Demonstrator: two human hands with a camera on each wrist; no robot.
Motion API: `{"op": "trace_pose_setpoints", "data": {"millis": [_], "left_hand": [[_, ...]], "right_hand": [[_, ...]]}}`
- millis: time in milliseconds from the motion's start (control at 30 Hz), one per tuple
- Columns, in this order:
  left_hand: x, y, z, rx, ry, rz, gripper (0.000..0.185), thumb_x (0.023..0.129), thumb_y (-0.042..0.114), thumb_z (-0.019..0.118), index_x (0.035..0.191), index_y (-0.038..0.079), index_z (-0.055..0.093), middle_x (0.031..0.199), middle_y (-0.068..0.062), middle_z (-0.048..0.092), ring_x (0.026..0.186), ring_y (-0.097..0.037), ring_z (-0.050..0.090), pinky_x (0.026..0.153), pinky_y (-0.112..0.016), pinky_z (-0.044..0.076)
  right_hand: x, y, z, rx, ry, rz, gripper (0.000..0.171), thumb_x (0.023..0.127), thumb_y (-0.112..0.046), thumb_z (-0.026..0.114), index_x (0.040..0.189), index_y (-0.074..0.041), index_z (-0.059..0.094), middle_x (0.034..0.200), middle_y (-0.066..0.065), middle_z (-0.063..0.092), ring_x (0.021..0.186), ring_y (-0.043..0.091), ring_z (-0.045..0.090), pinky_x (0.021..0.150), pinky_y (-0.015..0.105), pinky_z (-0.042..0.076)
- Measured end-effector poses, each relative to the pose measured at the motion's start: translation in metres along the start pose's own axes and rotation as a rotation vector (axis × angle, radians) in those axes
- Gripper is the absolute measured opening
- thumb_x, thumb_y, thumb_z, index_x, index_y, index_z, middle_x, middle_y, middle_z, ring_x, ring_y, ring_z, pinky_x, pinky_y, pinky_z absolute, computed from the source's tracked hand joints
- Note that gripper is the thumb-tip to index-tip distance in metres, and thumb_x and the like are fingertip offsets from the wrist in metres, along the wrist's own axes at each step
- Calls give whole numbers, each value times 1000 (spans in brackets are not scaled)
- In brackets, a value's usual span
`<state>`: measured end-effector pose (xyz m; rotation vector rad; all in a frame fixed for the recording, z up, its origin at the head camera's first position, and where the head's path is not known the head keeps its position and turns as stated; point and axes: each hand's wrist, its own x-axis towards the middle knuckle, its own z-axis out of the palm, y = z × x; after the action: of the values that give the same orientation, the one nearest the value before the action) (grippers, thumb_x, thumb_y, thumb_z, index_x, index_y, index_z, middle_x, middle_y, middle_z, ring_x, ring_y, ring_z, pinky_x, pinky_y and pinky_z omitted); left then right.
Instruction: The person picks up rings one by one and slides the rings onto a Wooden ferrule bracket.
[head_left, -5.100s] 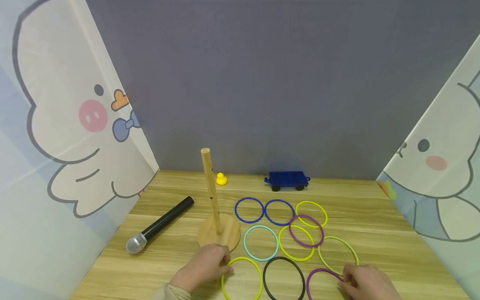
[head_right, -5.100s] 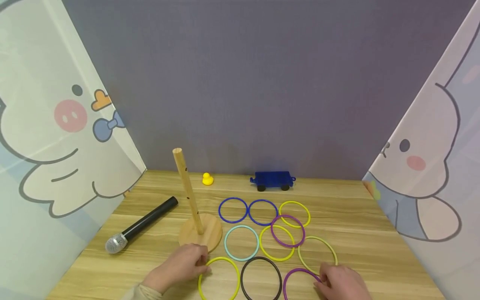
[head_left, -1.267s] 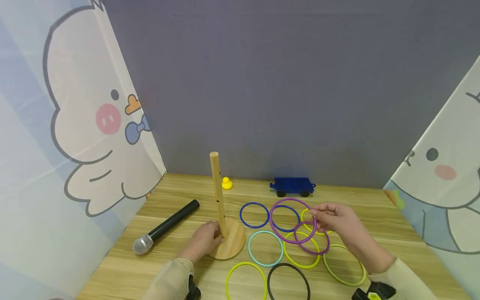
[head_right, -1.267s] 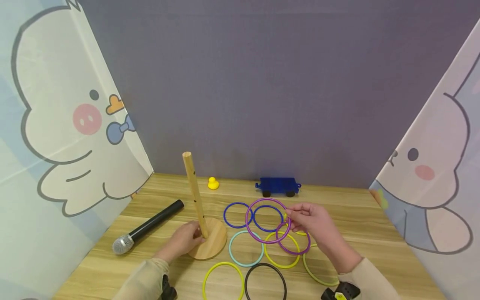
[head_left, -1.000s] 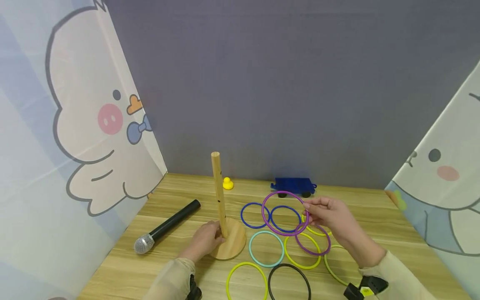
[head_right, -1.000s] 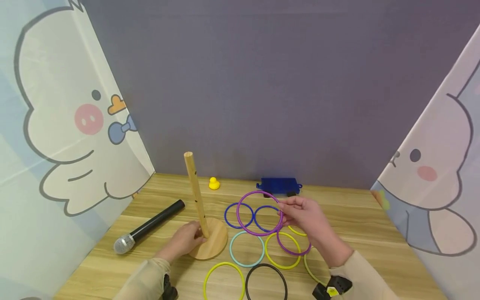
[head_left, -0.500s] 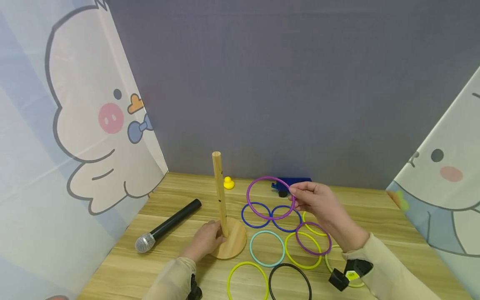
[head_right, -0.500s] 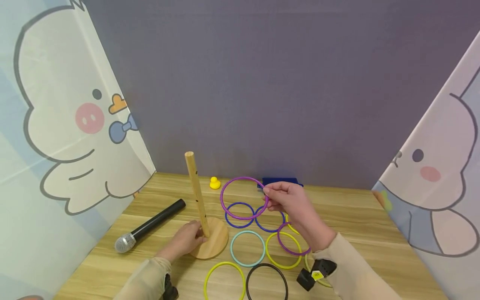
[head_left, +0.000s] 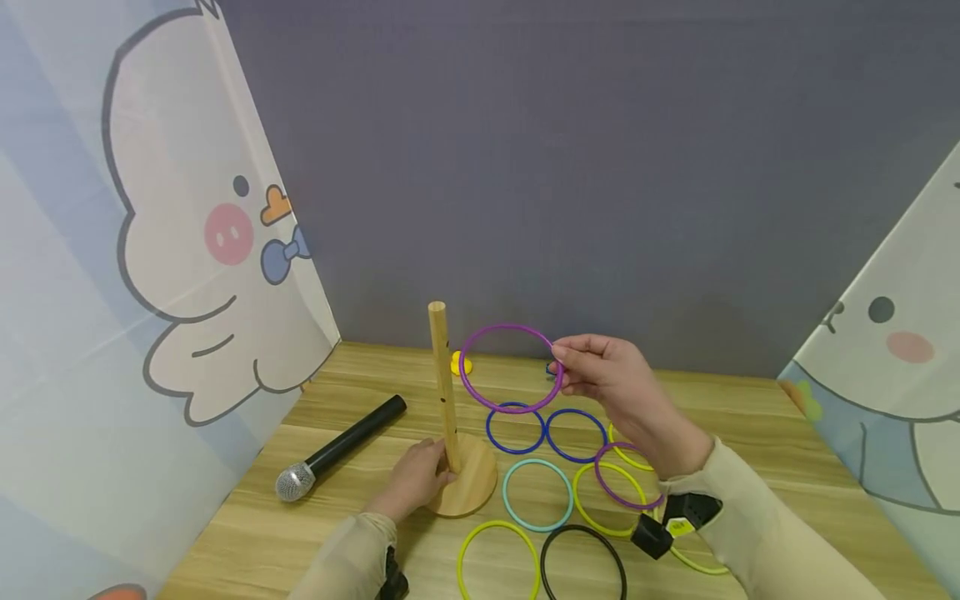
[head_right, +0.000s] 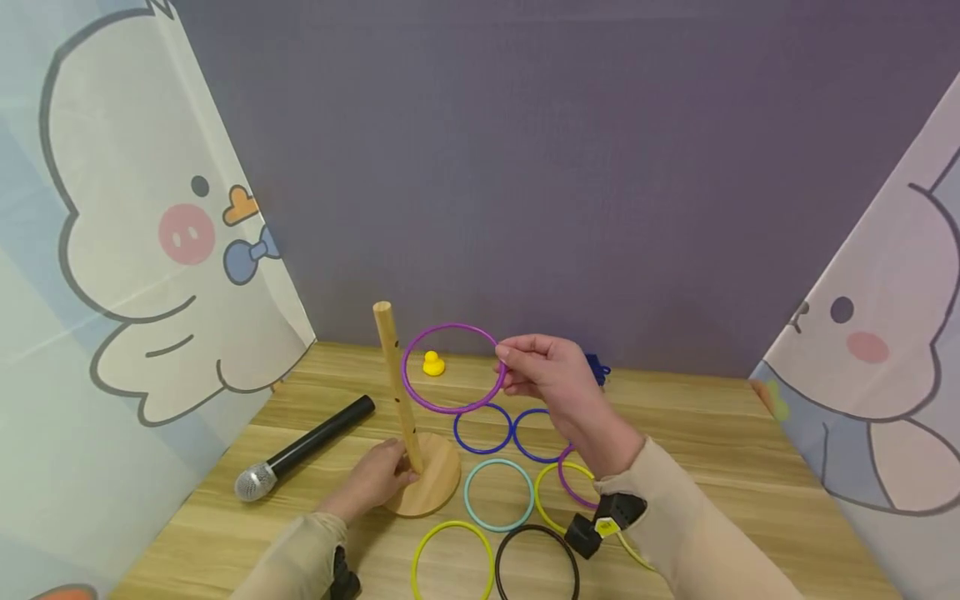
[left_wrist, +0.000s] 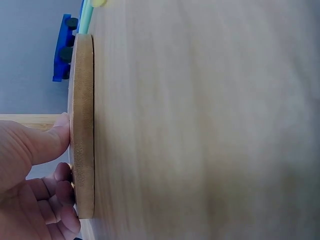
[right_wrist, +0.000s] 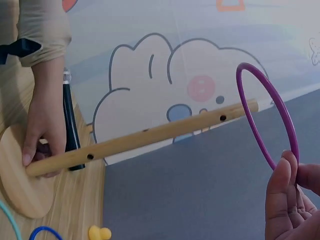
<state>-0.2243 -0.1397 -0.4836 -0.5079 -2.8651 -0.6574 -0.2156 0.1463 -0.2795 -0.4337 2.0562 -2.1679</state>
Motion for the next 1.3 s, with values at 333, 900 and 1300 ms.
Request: {"op": "trace_pose_setpoints", "data": {"millis": [333, 900, 1300], "left_hand": [[0, 1, 0, 3, -5, -4, 24, 80, 18, 80, 93, 10, 61, 75, 1, 48, 70, -17, 48, 60, -32, 40], [-1, 1, -1, -20, -29, -19, 21, 81, 17, 79, 89, 11, 60, 74, 3, 46, 69, -15, 45, 59, -30, 39], [-1, 1, -1, -26, -17, -1, 23, 81, 16, 79, 91, 10, 60, 75, 0, 47, 70, -17, 45, 59, -31, 38]], "right_hand": [[9, -23, 28, 64, -9, -61, 22, 95, -18, 65, 107, 0, 64, 83, 5, 70, 67, 12, 64, 65, 26, 55], [26, -21, 57, 160, 52, -120, 14, 94, -11, 66, 103, 0, 66, 79, 4, 70, 65, 12, 66, 65, 27, 56], [27, 1, 49, 57, 50, -9, 26, 95, -14, 65, 114, 3, 63, 84, 6, 71, 67, 13, 65, 67, 28, 56]]}}
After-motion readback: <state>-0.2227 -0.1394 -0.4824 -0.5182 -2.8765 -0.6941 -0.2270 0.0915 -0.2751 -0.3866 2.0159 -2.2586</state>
